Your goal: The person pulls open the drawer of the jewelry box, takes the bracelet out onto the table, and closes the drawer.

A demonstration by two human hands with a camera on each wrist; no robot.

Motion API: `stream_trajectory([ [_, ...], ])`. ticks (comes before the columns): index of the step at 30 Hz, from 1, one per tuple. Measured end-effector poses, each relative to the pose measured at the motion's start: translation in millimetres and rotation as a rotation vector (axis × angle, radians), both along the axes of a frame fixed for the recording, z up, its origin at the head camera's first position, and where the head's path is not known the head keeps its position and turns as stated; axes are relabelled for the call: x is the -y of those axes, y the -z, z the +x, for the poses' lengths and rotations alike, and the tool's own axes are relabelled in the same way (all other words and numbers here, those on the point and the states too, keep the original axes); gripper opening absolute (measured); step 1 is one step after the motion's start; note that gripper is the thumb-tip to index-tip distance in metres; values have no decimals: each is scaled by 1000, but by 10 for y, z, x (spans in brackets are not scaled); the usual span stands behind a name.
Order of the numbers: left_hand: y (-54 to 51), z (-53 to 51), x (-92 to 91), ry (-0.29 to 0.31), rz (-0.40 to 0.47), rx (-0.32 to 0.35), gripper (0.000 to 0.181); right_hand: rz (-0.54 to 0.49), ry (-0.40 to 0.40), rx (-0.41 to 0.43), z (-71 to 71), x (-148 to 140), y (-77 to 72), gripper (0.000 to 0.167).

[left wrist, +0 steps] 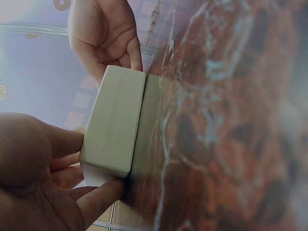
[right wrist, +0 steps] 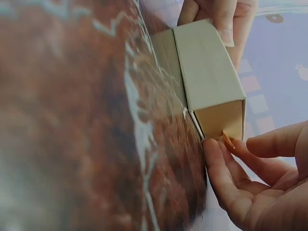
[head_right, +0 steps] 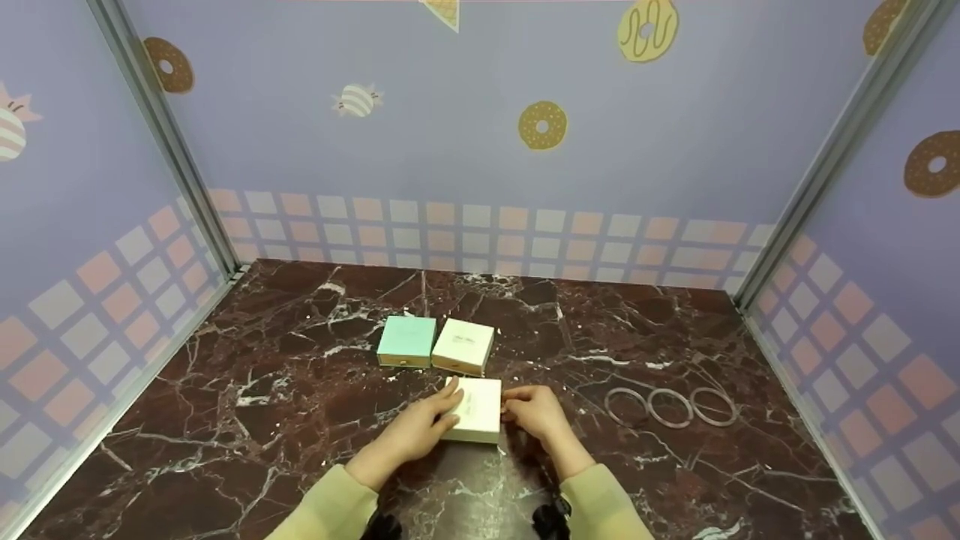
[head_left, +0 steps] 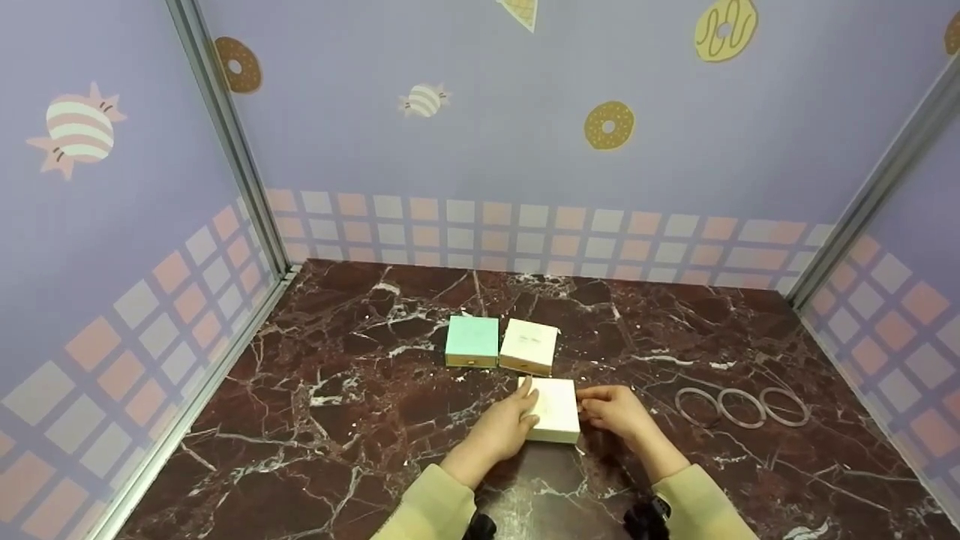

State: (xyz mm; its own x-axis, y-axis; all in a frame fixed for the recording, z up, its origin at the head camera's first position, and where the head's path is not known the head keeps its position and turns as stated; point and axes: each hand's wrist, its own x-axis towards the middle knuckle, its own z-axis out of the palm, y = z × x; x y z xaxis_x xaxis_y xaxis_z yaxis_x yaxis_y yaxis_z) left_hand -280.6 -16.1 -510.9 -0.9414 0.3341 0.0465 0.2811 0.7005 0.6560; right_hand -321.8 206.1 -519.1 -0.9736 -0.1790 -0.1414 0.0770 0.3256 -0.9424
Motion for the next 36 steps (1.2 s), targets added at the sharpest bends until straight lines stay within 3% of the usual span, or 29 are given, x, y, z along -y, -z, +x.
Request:
stream_trajectory([
  [6,-11,5,7,11,6,-7,66,69,127,-33,-128,121,-13,35],
  [12,-7,0,-4,2,-22,-14,72,149,108,-107,-248,175,-4,28],
  [16,-3,7,-14,0,-23,-11,71,170,78,-134,-254,156,7,25],
  [27,-31,38,-28,13,-72,-69,69,216,83,-157,-99,-32,-7,14],
  [36,-12,15,-49,-139,-11,-42,62,209,47,-114,109,-188,-42,20],
])
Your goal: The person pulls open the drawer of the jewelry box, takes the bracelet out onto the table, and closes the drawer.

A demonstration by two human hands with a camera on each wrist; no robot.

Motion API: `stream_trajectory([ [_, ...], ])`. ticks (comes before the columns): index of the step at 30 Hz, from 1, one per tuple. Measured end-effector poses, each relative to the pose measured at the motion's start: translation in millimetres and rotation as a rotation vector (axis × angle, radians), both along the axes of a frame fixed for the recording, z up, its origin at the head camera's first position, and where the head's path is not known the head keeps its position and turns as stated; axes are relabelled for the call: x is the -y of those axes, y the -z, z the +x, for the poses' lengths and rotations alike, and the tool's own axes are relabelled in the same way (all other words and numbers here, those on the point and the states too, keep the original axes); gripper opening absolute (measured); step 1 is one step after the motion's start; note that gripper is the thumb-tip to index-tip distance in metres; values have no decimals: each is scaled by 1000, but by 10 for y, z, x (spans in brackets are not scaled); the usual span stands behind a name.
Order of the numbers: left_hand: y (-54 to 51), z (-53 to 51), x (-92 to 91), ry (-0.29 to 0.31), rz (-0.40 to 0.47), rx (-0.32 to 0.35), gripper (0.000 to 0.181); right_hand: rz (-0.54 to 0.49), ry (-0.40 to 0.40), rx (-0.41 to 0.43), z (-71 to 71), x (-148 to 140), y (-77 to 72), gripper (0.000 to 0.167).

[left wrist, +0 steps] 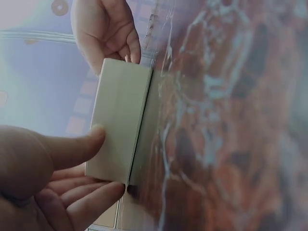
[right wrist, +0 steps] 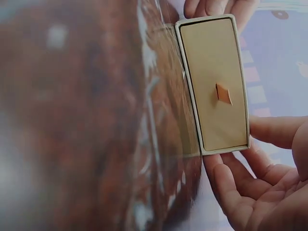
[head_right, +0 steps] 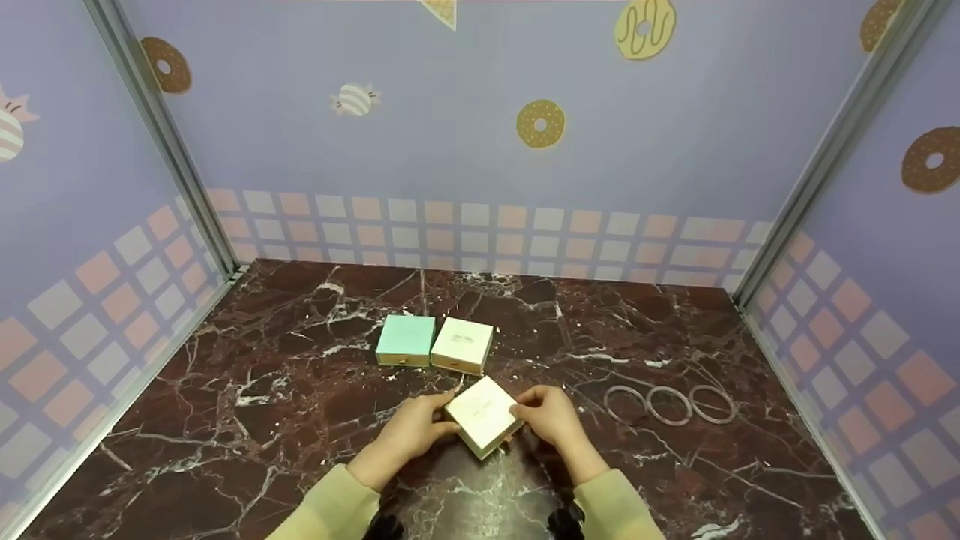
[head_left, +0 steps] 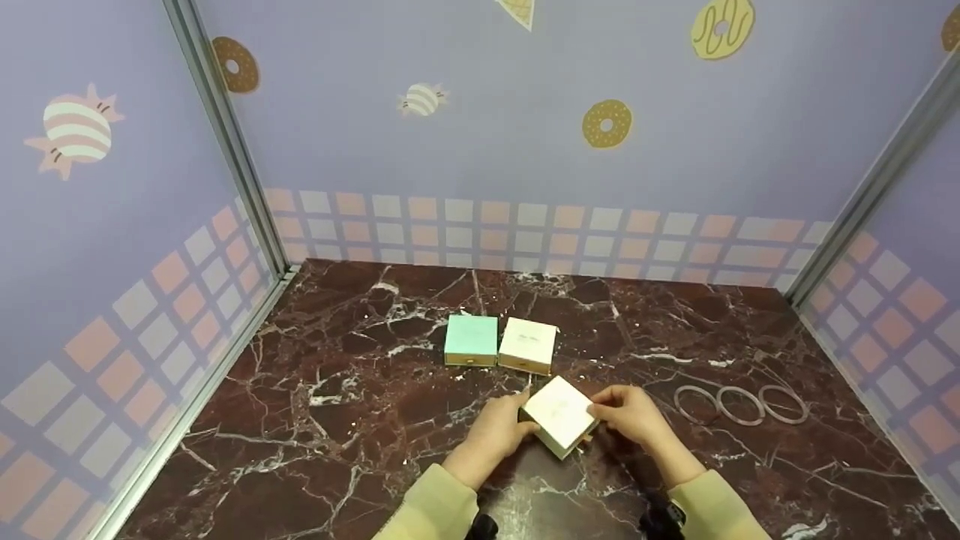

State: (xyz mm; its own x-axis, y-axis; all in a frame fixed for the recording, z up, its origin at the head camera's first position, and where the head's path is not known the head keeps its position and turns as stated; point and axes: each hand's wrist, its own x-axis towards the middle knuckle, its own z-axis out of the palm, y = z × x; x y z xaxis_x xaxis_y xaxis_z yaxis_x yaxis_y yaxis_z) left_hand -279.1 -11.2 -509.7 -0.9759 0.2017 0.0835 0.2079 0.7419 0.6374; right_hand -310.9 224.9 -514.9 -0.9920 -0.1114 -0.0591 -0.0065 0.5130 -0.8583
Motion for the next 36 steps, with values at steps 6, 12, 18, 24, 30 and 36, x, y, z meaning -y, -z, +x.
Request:
stream_trajectory([
  [6,-2,-11,-62,-92,98,-10,51,59,-51,-29,148,-2,-25,31],
  [12,-24,10,-120,-56,118,31,33,102,-66,-57,261,16,-41,34],
  [18,-29,44,-228,30,127,82,50,130,27,-44,284,9,-73,29],
  [24,-7,-40,-414,19,93,139,60,195,46,-124,225,-51,-63,36],
  [30,14,-200,-572,-24,117,133,57,150,84,-84,109,-116,-54,42],
  [36,31,-367,-712,-70,134,68,53,94,145,-58,-55,-159,-25,44],
])
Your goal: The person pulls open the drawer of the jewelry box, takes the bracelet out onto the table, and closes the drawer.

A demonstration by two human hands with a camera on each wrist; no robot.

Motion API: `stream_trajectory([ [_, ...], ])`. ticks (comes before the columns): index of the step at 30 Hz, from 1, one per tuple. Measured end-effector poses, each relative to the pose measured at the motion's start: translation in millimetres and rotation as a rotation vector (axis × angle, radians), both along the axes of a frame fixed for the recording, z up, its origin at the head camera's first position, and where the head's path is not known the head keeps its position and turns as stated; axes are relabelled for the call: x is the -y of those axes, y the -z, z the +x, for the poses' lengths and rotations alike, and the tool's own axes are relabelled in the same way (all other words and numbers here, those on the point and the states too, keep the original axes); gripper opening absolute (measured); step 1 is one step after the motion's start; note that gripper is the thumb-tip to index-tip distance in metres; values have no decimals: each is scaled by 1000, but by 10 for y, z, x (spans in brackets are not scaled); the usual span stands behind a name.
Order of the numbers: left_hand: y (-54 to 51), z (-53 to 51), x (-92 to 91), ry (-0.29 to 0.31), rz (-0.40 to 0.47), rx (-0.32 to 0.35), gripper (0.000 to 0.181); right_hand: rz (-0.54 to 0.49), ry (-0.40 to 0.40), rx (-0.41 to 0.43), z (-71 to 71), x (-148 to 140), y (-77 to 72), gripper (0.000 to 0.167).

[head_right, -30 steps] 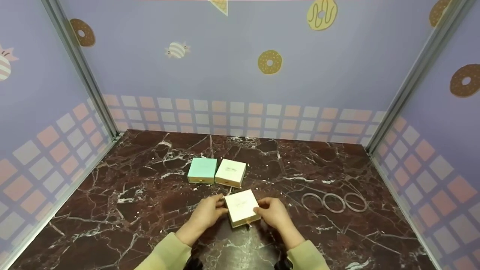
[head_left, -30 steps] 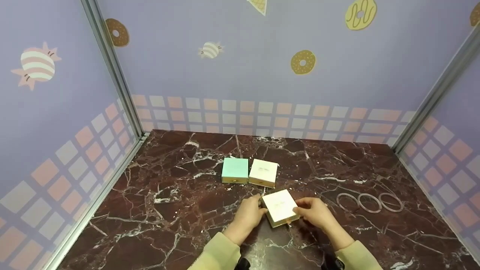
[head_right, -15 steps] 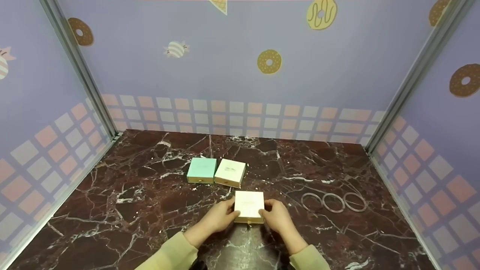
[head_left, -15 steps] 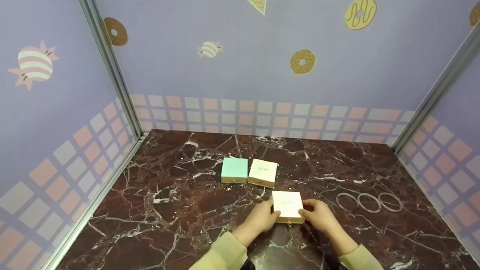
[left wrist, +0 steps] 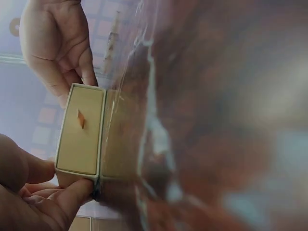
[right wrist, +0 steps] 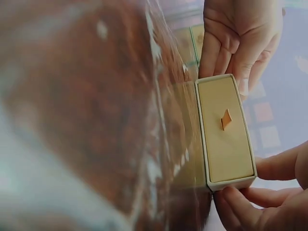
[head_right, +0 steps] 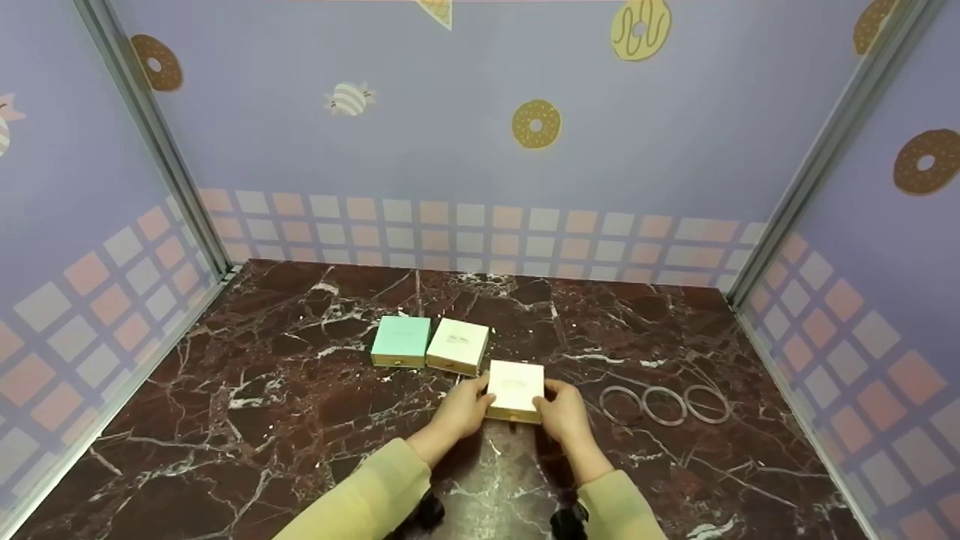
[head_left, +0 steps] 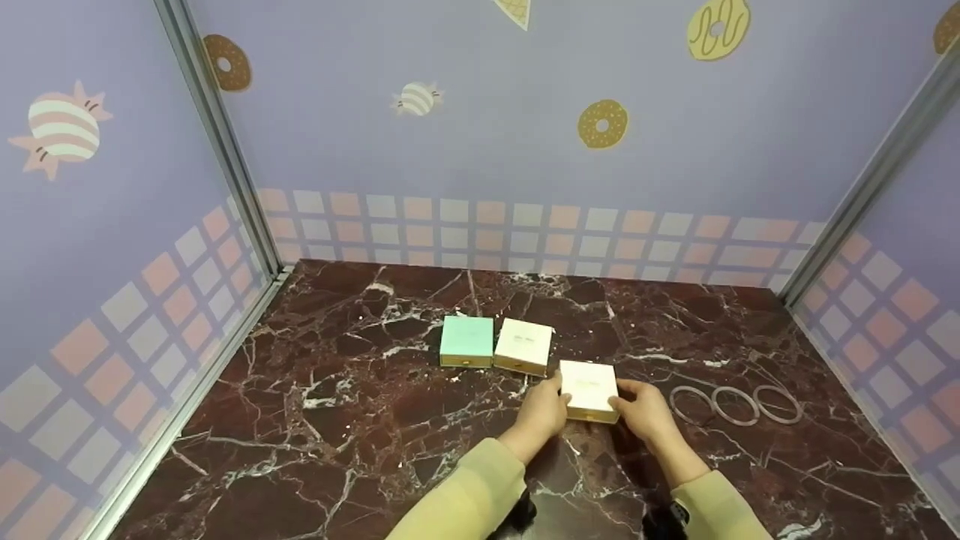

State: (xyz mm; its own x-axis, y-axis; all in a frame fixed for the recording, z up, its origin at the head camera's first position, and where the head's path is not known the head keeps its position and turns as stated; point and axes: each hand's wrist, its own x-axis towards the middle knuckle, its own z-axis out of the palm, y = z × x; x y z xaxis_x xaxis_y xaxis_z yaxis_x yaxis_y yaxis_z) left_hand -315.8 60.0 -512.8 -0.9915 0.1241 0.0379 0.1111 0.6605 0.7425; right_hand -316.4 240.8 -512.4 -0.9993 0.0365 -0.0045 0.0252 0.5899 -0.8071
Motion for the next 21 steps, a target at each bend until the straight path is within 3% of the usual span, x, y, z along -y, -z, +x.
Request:
stream_trajectory([
  [5,-4,-136,-76,-47,-17,-23,51,-63,61,-7,-138,11,36,43],
  [13,-27,-293,-182,-80,-71,-57,49,-79,101,-16,-297,40,27,43],
  [21,-83,-416,-290,-106,-150,-32,48,-131,125,-10,-438,33,50,45],
])
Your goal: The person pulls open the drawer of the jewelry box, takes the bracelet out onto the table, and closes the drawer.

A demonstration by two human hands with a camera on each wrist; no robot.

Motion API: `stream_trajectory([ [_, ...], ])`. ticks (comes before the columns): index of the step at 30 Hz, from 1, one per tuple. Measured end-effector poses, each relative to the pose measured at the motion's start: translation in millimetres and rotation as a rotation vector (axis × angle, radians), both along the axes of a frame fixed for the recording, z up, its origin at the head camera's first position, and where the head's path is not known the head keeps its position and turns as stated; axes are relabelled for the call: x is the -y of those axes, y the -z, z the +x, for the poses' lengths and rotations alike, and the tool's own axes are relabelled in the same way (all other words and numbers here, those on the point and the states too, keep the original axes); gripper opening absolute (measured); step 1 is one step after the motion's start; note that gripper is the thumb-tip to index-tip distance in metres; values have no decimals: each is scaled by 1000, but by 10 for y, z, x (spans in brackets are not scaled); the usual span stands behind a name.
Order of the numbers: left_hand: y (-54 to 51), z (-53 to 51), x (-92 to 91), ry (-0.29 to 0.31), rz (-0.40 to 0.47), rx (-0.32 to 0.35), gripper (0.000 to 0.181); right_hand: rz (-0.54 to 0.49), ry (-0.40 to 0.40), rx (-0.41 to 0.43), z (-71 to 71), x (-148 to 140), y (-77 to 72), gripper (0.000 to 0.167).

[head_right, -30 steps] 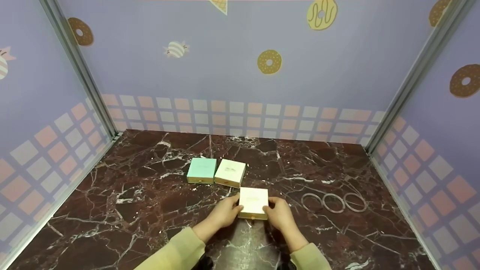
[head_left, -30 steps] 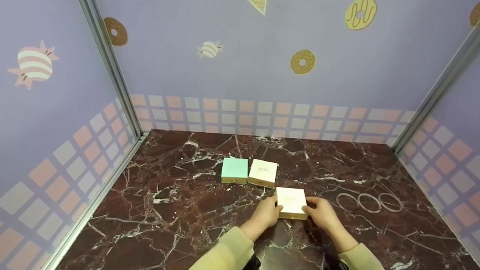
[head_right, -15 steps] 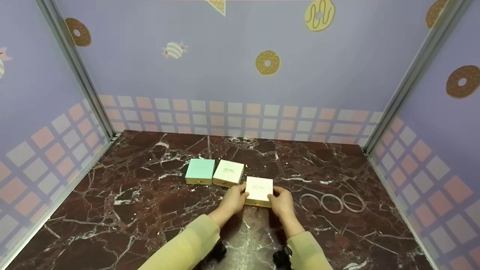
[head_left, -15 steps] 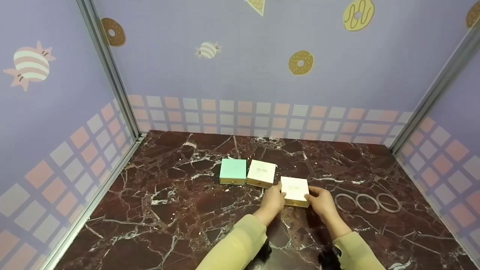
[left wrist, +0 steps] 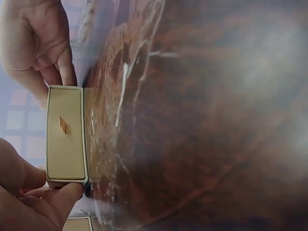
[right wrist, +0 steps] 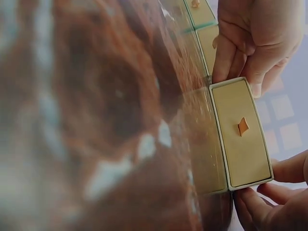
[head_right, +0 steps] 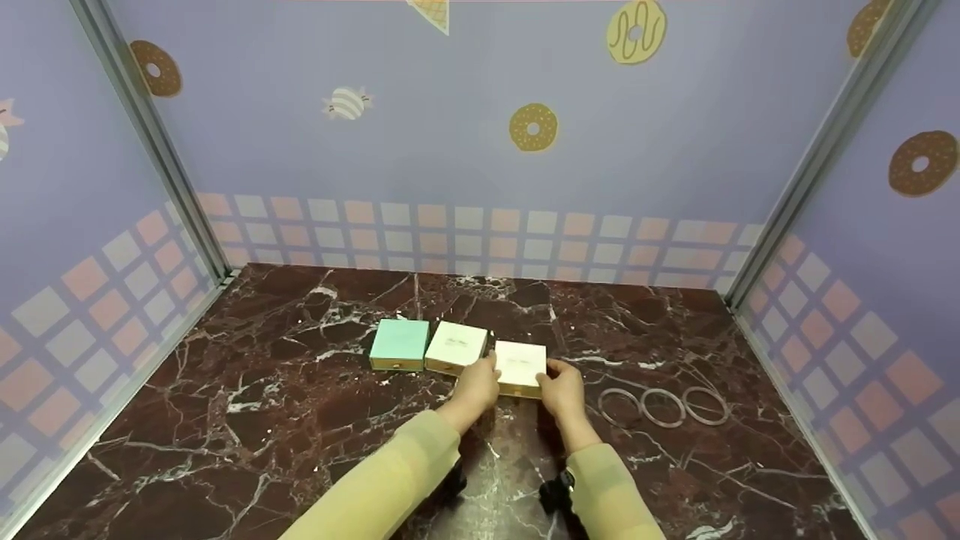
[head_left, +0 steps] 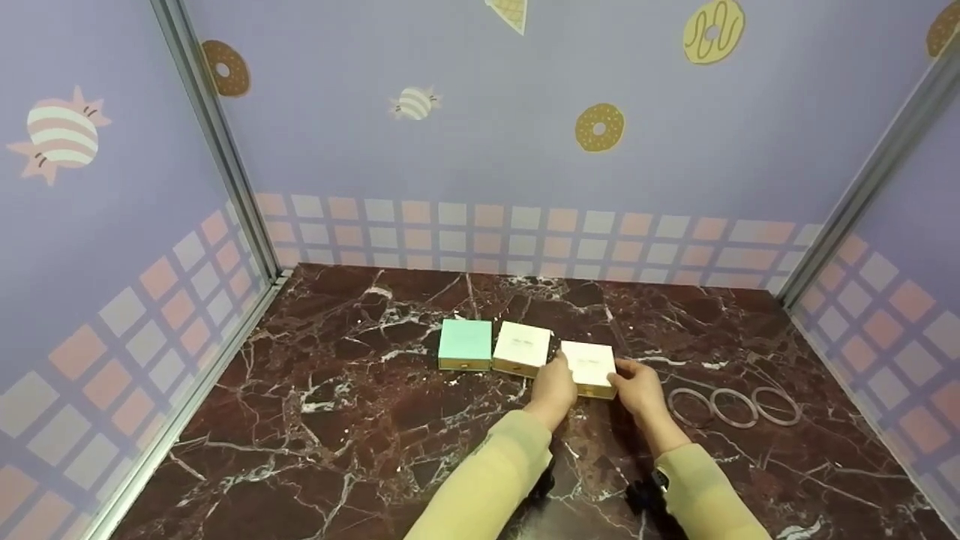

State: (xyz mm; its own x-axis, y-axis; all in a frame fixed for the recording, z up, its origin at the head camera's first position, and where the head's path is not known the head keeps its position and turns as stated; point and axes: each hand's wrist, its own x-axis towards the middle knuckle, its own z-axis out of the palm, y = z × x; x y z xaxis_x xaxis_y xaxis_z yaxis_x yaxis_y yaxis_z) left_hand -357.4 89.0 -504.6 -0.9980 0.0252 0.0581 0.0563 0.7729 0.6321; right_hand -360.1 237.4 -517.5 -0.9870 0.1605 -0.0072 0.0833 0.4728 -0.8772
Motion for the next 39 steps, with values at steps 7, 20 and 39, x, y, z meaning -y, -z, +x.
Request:
stream_trajectory([
  [7,-15,-83,-35,-43,-63,-21,45,-14,23,-4,-101,35,23,44],
  [20,-53,-158,-42,-96,-118,-14,44,-18,33,-27,-230,72,27,41],
  [39,-536,-95,57,81,-373,-91,52,92,37,-121,-300,-101,-290,55],
])
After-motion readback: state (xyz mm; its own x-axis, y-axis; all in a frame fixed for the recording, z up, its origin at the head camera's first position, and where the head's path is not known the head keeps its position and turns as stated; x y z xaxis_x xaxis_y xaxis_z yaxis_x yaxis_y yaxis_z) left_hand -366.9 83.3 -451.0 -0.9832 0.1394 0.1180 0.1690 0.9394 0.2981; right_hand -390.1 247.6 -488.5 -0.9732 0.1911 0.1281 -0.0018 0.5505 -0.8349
